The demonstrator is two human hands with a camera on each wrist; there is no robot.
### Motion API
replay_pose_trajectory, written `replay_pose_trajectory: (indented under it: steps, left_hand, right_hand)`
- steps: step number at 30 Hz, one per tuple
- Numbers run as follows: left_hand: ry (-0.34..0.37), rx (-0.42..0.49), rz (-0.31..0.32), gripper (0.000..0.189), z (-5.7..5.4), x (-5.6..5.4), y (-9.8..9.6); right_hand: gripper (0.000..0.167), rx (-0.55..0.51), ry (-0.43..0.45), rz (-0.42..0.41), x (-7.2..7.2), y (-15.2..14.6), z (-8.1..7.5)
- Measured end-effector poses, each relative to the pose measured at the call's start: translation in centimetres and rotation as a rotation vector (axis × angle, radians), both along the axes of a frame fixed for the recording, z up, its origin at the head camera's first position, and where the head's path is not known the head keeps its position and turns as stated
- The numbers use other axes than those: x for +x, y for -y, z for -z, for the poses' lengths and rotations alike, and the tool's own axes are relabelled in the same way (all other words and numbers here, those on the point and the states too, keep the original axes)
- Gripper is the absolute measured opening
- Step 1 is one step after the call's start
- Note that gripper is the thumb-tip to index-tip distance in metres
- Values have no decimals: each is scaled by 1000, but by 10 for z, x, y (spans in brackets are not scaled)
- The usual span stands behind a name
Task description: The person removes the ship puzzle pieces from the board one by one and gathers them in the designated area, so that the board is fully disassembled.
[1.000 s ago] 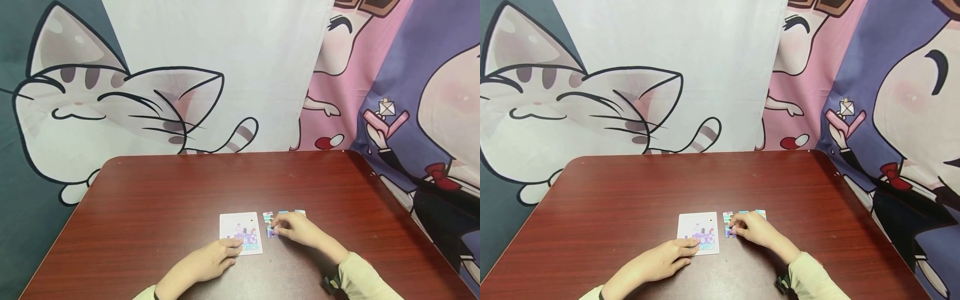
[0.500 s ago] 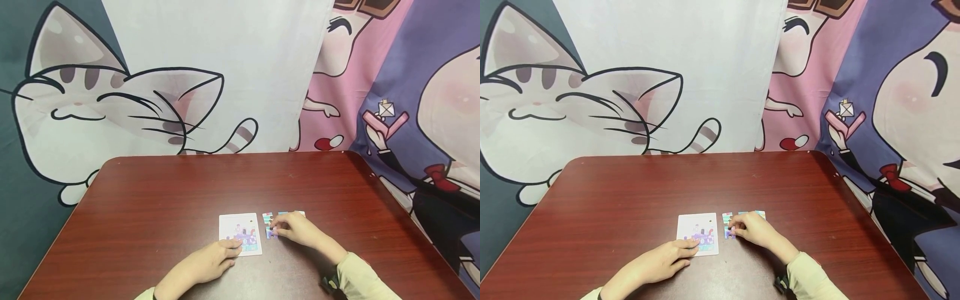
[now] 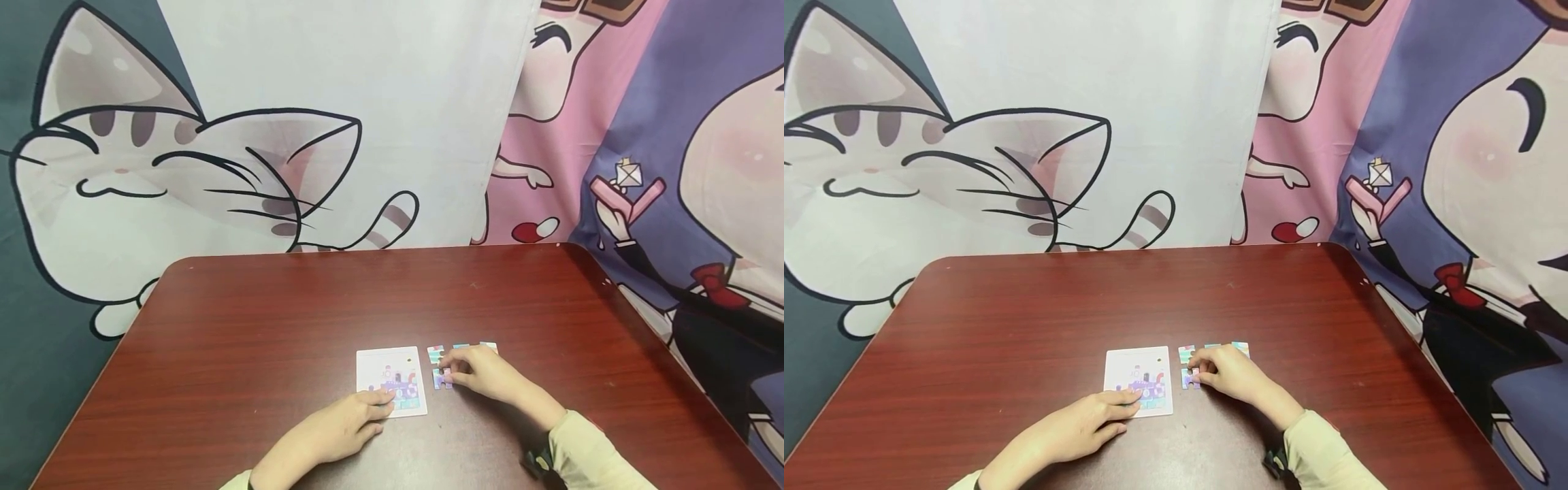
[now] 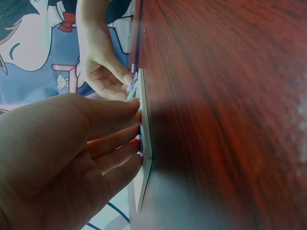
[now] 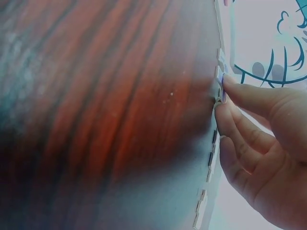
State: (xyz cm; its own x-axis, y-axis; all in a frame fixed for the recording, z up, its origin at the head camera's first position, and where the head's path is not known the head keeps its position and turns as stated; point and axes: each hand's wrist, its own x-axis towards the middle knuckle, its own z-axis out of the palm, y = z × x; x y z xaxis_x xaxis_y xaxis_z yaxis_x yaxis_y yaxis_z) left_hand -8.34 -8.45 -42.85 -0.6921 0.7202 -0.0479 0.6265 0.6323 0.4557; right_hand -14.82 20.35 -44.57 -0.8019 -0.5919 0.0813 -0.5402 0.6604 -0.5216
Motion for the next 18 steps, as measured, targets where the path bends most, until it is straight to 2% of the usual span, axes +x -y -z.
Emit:
replay_pose_trajectory:
  steps: [9,18]
  left_hand:
    - [-19,-1,11,35,1,-2,0]
    - [11,15,8,35,1,-1,0]
  right_hand:
    - [17,24,-20,43,0,-1,-2]
    - [17,16,-9,51,0,-1,0]
